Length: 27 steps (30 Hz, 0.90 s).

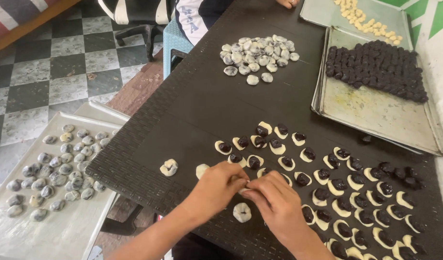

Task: The person places small dark filling balls onto flattened white dough discs arranged on a table, then folds the dough over the filling to form small round sweets. The finished items are placed on a metal tray. Another person works similarly at the same table.

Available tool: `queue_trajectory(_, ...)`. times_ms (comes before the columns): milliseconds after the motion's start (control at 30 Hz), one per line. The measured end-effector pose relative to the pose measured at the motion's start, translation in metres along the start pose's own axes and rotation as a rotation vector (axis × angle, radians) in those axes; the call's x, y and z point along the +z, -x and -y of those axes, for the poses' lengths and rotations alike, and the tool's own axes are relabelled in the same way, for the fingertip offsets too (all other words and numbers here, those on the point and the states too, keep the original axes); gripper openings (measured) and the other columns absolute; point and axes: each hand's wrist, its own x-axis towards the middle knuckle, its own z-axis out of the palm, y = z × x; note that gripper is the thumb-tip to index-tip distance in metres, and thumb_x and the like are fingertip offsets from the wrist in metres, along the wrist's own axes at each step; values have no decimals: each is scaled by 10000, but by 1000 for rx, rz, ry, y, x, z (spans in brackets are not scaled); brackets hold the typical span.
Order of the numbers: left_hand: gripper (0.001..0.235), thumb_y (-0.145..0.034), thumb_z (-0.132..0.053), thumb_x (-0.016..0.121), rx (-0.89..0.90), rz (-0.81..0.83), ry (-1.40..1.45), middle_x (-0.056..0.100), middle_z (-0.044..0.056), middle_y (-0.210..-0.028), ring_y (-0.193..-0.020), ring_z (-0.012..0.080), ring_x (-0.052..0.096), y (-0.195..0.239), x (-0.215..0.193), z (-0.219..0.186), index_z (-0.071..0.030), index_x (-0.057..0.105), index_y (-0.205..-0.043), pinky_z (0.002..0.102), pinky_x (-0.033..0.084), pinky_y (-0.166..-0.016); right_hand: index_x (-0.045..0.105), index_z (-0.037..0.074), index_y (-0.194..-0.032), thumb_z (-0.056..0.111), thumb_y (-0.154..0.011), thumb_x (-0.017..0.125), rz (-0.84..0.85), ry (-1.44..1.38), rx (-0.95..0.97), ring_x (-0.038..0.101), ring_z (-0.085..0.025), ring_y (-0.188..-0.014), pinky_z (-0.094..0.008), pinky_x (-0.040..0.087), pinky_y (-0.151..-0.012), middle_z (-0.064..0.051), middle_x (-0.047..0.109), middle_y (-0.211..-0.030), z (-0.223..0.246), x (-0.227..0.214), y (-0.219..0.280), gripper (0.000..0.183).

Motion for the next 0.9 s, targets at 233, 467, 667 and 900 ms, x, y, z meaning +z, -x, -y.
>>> queue_trajectory(233, 946, -589, 139, 685, 764, -408, -1089, 569, 67, -805, -721, 220, 509, -11, 30, 53, 89, 287, -1445, 331, 481, -695, 628, 67, -862, -10, -796, 706, 148, 205, 123, 464, -168, -790, -302, 362, -685, 20, 603, -825, -21, 26, 9, 128)
queue_trajectory(467, 319, -830, -265, 707, 737, -765, -1233, 586, 17, -814, -775, 241, 483, 0, 19, 58, -102, 640, -1095, 393, 363, -652, 679, 124, -1160, 309, -733, 787, 271, 387, 168, 503, -180, -963, -353, 400, -808, 33, 658, -1058, -34, 8, 23, 477)
queue_trajectory(667, 394, -516, 142, 589, 819, -636, -1020, 541, 27, -775, -755, 246, 451, -8, 21, 68, -122, 513, -799, 375, 337, -646, 625, 125, -694, 217, -784, 770, 227, 238, 252, 479, -155, -767, -304, 379, -699, 42, 576, -680, -30, 22, 19, 194)
queue_trajectory(900, 140, -840, 49, 633, 1017, -767, -976, 594, 59, -888, -855, 229, 509, 8, 21, 57, -3, 655, -967, 375, 382, -701, 719, 42, -847, 27, -792, 731, 132, 73, 218, 546, -152, -773, -238, 512, -700, -16, 656, -795, -24, 22, 9, 57)
